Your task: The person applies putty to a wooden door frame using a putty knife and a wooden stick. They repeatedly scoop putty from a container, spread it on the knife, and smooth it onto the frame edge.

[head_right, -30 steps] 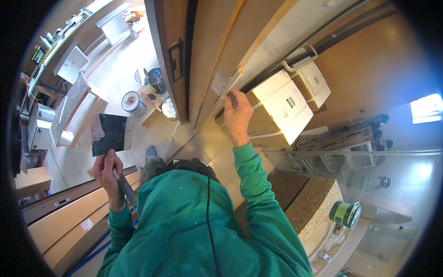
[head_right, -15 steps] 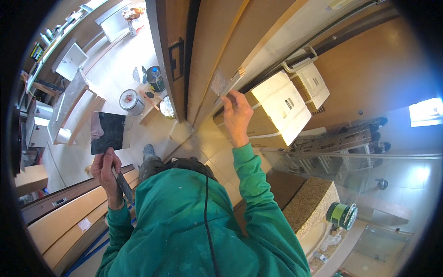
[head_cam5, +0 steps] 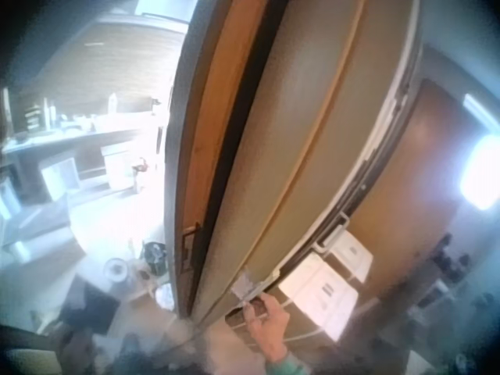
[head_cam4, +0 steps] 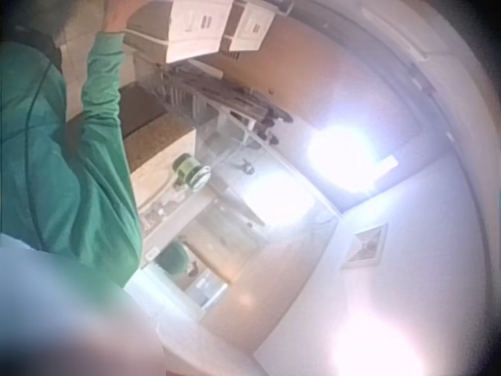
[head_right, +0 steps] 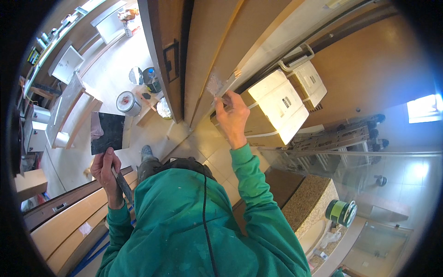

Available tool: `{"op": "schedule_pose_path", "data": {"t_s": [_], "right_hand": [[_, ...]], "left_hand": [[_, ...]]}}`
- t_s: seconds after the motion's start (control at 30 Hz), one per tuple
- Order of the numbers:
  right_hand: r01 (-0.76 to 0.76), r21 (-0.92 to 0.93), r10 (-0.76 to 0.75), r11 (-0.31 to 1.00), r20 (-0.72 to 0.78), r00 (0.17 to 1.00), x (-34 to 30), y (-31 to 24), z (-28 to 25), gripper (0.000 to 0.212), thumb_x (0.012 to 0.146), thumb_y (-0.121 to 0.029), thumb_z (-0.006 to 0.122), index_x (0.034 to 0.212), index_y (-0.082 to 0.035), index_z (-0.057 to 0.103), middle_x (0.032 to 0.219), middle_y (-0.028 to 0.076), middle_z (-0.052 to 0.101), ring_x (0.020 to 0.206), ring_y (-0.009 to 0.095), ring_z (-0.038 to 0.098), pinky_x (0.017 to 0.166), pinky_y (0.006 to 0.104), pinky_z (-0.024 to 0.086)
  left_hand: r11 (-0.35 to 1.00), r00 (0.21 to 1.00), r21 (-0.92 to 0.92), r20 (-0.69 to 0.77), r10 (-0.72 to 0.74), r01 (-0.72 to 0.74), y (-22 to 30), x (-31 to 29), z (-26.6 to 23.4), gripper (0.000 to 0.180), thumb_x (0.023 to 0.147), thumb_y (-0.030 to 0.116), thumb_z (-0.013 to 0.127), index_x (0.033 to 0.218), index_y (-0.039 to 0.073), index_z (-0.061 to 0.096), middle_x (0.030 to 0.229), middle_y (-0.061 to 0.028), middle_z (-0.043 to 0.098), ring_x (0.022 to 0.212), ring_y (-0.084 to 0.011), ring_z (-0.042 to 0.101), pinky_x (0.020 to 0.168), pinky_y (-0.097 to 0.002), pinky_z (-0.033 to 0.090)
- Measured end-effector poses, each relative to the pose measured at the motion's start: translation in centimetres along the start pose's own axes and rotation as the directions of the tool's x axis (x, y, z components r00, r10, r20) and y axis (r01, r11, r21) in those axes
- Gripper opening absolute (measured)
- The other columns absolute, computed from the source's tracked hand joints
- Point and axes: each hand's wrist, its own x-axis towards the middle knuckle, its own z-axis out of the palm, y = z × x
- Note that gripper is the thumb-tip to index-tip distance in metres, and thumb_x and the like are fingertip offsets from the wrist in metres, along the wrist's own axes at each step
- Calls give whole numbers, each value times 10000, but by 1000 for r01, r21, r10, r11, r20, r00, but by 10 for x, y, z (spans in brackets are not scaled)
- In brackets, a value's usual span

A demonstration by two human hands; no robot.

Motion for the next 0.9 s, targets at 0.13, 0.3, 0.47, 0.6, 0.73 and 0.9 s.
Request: {"op": "schedule_pose_path", "data": {"t_s": [0.13,0.3,0.47,0.6,0.73,0.9], "right_hand": [[-30,7,30,1000,-43,999,8,-18,-7,313,877,-157,763,1125,13,673,944,176,732,813,246,741,752,345,587],[32,-55,-36,998,-81,996,18,-33,-13,328,890,-177,760,1140,16,671,938,172,728,818,240,726,748,333,585],[56,38,-49,998,-150,987,23,-45,-18,287,925,-184,733,1118,21,676,913,144,720,807,205,705,746,323,574],[91,1,-90,996,-149,985,32,-52,-24,230,952,-168,702,1086,18,682,888,124,710,803,190,696,730,307,555],[122,-78,-133,989,-155,979,35,-55,-25,207,955,-168,704,1058,11,686,870,110,701,770,181,682,694,297,535],[145,-69,-155,987,-164,974,33,-53,-23,186,947,-157,715,1039,3,694,858,104,695,727,187,657,661,305,520]], "left_hand": [[1000,999,-19,-34,-10,9,1,1,1,146,984,103,624,888,4,671,579,-2,491,470,-58,395,453,-222,262],[1000,999,-14,-40,3,-3,3,1,2,146,963,127,674,885,3,683,558,4,512,475,-50,407,456,-214,260],[1000,998,-5,-63,-4,4,4,-1,3,155,967,128,671,877,3,679,557,7,507,476,-47,401,464,-213,258],[1000,999,24,-33,3,-2,3,-2,1,160,999,111,597,913,-2,670,581,4,469,469,-57,385,459,-227,260],[1000,999,2,-35,-9,9,0,-3,-1,166,999,116,596,911,-4,669,581,7,468,471,-55,382,464,-226,260],[999,997,11,-56,-43,44,-1,-3,0,176,999,126,598,901,-4,666,579,8,466,478,-53,382,468,-226,258]]}}
